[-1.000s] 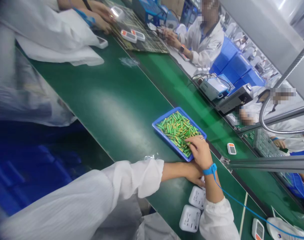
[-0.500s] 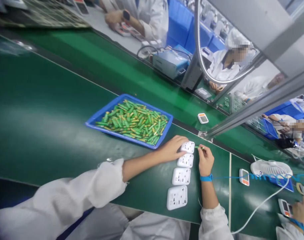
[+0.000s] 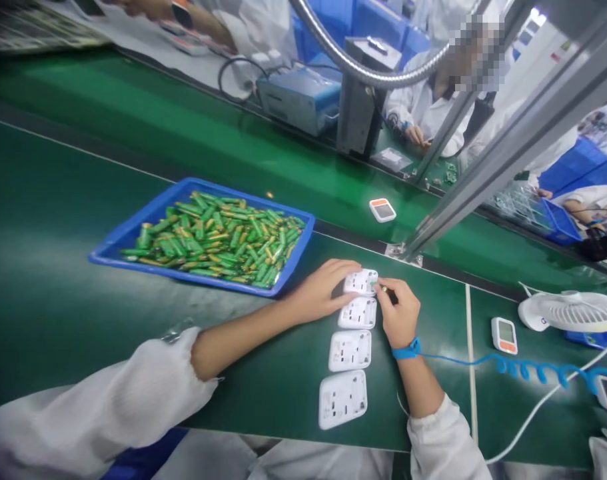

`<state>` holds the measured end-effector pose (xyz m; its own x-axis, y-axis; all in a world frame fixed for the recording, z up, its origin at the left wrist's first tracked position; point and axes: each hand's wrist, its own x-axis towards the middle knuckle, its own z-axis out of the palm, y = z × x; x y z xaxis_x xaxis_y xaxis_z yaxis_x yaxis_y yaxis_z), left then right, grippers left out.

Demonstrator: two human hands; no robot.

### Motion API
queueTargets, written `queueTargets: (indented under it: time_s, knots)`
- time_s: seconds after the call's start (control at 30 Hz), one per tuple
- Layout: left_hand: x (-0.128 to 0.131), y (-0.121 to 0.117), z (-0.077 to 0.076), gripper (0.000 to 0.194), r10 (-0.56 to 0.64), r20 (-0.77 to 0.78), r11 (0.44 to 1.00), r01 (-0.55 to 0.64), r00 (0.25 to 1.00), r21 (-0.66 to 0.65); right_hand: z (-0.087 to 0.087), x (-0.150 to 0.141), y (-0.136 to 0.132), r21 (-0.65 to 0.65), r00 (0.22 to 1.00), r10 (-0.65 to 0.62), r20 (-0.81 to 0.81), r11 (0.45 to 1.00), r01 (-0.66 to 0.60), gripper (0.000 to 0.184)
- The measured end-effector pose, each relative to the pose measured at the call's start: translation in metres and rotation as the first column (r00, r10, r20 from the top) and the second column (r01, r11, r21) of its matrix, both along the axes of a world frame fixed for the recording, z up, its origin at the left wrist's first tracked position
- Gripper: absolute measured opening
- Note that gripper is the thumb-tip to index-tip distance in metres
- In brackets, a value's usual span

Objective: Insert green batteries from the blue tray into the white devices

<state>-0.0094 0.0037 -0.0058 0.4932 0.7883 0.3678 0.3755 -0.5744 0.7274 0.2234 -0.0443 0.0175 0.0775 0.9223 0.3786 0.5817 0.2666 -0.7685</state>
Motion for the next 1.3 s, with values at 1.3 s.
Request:
queueTargets:
  time_s: [1.3]
  knots:
    - [-0.005, -0.001, 0.003, 0.047, -0.014, -0.096, 1.000, 0.014, 0.995, -0.001, -0.016, 0.010, 0.005, -0.091, 0.992, 0.064, -0.107, 0.993, -0.074, 0.036]
